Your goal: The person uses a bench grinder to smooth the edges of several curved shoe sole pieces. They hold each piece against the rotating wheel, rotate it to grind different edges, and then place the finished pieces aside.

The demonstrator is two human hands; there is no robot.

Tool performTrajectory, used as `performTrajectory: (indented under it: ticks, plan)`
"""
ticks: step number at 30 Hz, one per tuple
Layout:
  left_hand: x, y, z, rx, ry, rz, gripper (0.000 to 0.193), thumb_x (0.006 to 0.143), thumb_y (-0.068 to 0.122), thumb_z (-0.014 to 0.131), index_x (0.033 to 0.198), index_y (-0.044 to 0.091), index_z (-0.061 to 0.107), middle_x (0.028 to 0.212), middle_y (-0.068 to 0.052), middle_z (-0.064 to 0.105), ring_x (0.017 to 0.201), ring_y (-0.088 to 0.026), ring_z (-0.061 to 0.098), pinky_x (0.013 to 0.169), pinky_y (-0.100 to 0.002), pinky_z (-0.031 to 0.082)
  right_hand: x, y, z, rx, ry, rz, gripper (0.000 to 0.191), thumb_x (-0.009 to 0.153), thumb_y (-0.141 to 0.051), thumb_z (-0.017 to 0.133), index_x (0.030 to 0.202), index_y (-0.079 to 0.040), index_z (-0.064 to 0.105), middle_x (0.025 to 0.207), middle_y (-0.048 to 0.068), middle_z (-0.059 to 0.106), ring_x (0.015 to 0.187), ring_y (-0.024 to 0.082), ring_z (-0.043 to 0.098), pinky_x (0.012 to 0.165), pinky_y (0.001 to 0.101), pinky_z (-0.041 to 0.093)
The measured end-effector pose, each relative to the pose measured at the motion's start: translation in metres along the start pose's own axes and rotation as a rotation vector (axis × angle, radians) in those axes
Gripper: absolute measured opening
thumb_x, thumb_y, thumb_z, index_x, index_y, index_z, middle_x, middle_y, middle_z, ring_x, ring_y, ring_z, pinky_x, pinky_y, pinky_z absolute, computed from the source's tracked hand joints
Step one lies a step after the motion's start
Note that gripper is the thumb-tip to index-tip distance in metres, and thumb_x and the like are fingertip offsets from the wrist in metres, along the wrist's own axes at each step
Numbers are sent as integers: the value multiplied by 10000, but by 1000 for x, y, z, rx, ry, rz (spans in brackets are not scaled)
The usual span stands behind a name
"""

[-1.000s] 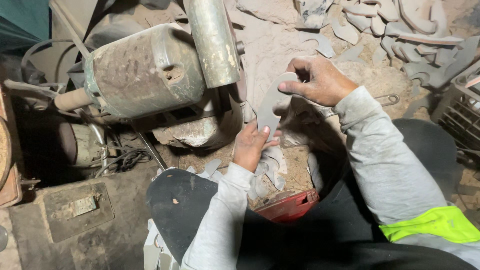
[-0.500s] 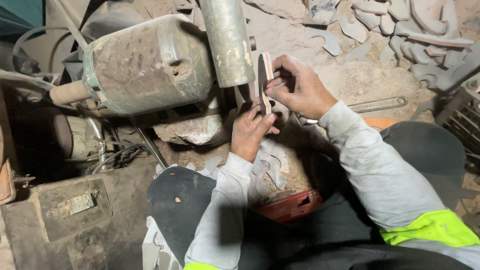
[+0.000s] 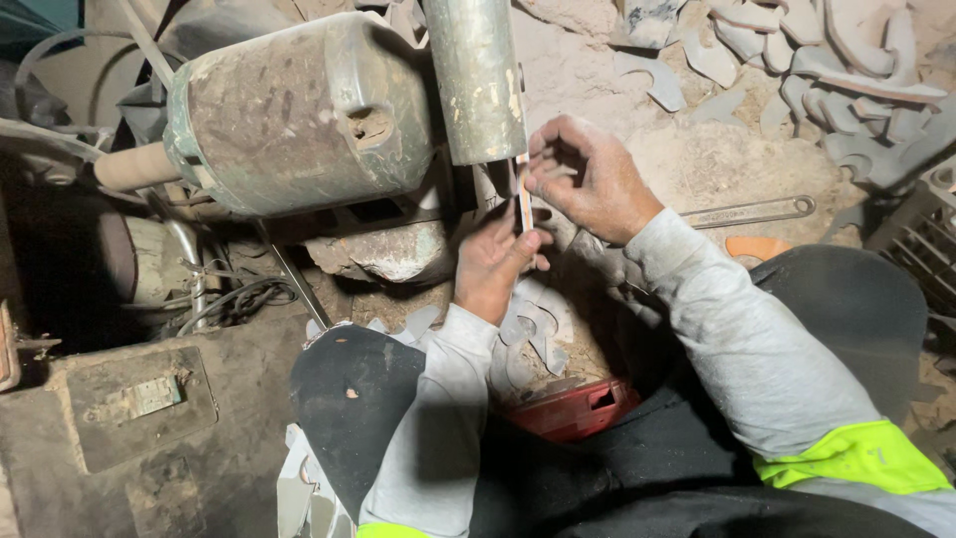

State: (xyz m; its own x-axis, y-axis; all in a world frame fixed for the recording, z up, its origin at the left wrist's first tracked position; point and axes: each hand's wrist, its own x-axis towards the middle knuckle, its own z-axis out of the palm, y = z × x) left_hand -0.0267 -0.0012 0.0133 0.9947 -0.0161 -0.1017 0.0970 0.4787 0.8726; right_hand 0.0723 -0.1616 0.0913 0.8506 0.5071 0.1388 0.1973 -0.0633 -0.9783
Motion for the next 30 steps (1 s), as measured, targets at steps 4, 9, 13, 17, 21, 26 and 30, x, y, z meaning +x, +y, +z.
performTrajectory:
  ticks: [4,9,13,17,21,26,30]
  plan:
    - [-6,-9,2,170,44,90,640,919,49,747,1466,-65,434,1265,-178,625,1028,-175,644,752,-300,591,-3,0,-15,-313,-84,-2,328,849,5,746,1145,11,607,973,60,667,916,95,619,829,261,526]
    - [3,4,8,74,-2,6,514,981,67,709,1440,-79,529,1203,-199,669,1015,-189,674,740,-307,586,-2,-2,-9,36,-2,43,238,941,-37,718,1127,-1,573,1000,31,634,927,58,620,860,239,555]
    - [2,18,9,-12,-10,53,488,967,72,704,1404,-75,546,1285,-142,662,1014,-191,677,718,-298,559,3,-5,-3,-47,52,-22,243,952,-38,719,1157,10,600,1033,33,659,957,71,657,884,246,574]
    - [1,21,7,-25,-8,7,515,980,87,716,1430,-94,542,1256,-151,667,1000,-197,674,719,-293,551,3,-2,2,-32,55,-50,243,956,-28,714,1163,19,595,1060,37,645,975,80,665,894,249,578]
    - [-6,11,5,-34,-5,-66,564,972,121,715,1469,-66,526,1184,-127,673,974,-187,673,715,-282,552,-4,10,5,-53,42,63,230,941,-43,715,1134,3,598,1027,33,668,931,67,648,839,243,570]
    - [-23,-17,-4,-57,35,-161,604,940,163,731,1469,-40,522,1157,-89,661,969,-181,676,727,-290,567,-14,35,10,-50,-23,9,230,911,-31,710,1102,5,588,1027,33,654,931,77,625,858,266,567]
    - [-28,-44,-5,282,134,-98,620,887,118,757,1443,-42,532,1143,-109,690,978,-187,699,798,-298,597,-14,42,1,-364,-226,206,211,868,-88,772,988,7,628,823,83,665,792,132,572,739,321,529]
